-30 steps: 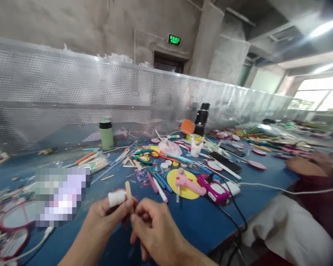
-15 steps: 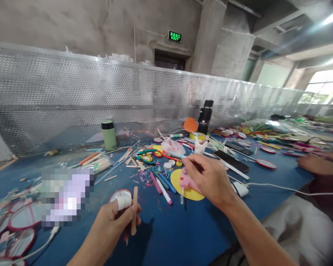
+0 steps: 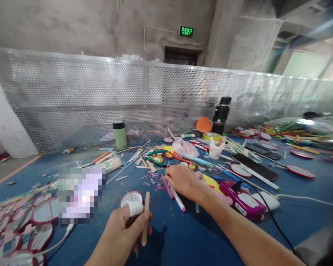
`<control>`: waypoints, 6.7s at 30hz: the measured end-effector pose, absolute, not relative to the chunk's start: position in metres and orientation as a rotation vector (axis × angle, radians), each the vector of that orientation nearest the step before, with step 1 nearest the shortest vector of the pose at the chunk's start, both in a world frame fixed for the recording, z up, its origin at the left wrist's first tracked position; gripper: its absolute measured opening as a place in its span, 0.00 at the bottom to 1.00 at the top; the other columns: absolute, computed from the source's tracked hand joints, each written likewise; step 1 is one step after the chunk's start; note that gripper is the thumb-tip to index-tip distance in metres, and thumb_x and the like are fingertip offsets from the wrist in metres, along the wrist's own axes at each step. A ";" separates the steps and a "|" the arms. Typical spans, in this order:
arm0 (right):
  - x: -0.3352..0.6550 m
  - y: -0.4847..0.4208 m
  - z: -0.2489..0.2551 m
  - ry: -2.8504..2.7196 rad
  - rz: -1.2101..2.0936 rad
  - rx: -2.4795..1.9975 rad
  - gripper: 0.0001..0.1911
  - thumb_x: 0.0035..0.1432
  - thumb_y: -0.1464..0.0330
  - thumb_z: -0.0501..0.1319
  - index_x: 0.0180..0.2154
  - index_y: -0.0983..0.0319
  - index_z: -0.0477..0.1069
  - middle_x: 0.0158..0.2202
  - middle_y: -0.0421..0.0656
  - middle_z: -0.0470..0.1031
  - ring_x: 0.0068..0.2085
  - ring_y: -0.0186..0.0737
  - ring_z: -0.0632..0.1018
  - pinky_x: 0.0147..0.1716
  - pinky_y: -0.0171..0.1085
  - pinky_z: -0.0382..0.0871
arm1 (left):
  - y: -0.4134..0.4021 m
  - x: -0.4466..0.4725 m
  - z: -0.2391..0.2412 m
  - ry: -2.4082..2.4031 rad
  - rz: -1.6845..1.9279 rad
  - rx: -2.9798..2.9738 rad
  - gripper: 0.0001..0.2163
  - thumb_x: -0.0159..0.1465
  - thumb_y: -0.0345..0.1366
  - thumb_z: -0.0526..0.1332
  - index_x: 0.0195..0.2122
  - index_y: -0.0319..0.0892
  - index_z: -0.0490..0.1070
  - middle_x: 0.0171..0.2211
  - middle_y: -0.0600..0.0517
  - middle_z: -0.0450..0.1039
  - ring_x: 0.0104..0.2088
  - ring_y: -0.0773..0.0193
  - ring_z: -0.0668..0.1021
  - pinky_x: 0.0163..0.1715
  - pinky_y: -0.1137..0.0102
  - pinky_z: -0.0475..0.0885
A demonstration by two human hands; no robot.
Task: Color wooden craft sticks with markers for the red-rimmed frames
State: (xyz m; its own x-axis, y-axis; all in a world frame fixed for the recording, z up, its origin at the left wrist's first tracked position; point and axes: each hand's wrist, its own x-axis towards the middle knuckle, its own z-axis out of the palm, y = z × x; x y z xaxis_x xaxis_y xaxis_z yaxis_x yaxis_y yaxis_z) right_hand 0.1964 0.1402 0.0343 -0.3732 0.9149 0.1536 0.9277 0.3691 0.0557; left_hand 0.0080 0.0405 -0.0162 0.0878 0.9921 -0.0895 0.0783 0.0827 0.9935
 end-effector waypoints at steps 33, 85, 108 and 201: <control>0.206 0.138 0.029 -2.398 -0.110 -1.761 0.15 0.65 0.64 0.55 0.33 0.61 0.78 0.34 0.47 0.81 0.38 0.44 0.80 0.33 0.35 0.63 | 0.035 0.008 -0.010 1.327 1.010 1.290 0.22 0.53 0.55 0.64 0.29 0.36 0.75 0.20 0.50 0.73 0.17 0.67 0.72 0.14 0.77 0.64; 0.186 0.053 0.015 -1.415 0.909 -0.802 0.11 0.62 0.60 0.61 0.35 0.61 0.72 0.18 0.36 0.67 0.16 0.29 0.66 0.13 0.29 0.59 | 0.042 0.019 -0.017 1.050 1.029 1.171 0.16 0.55 0.46 0.65 0.22 0.37 0.68 0.17 0.52 0.71 0.15 0.70 0.72 0.17 0.76 0.67; 0.183 0.034 0.007 -1.873 0.283 -0.816 0.07 0.60 0.76 0.57 0.36 0.61 0.72 0.26 0.39 0.76 0.27 0.33 0.79 0.25 0.27 0.71 | 0.031 0.022 -0.007 0.972 0.897 1.252 0.19 0.60 0.51 0.60 0.27 0.38 0.69 0.18 0.52 0.72 0.18 0.70 0.72 0.22 0.77 0.67; 0.183 0.034 0.005 -1.875 0.214 -0.762 0.08 0.59 0.77 0.58 0.38 0.61 0.72 0.27 0.39 0.76 0.26 0.32 0.78 0.28 0.29 0.72 | 0.030 0.022 -0.010 0.994 0.867 1.303 0.12 0.61 0.43 0.59 0.27 0.40 0.67 0.17 0.53 0.70 0.19 0.68 0.72 0.22 0.75 0.68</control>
State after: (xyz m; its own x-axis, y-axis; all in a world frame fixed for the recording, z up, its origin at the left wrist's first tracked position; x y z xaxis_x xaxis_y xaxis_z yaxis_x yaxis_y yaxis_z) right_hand 0.1834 0.0335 0.0046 -0.2454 0.5931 0.7668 0.4054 0.7813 -0.4746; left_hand 0.0216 0.0302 -0.0098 0.3523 0.9310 -0.0949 0.0333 0.0889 0.9955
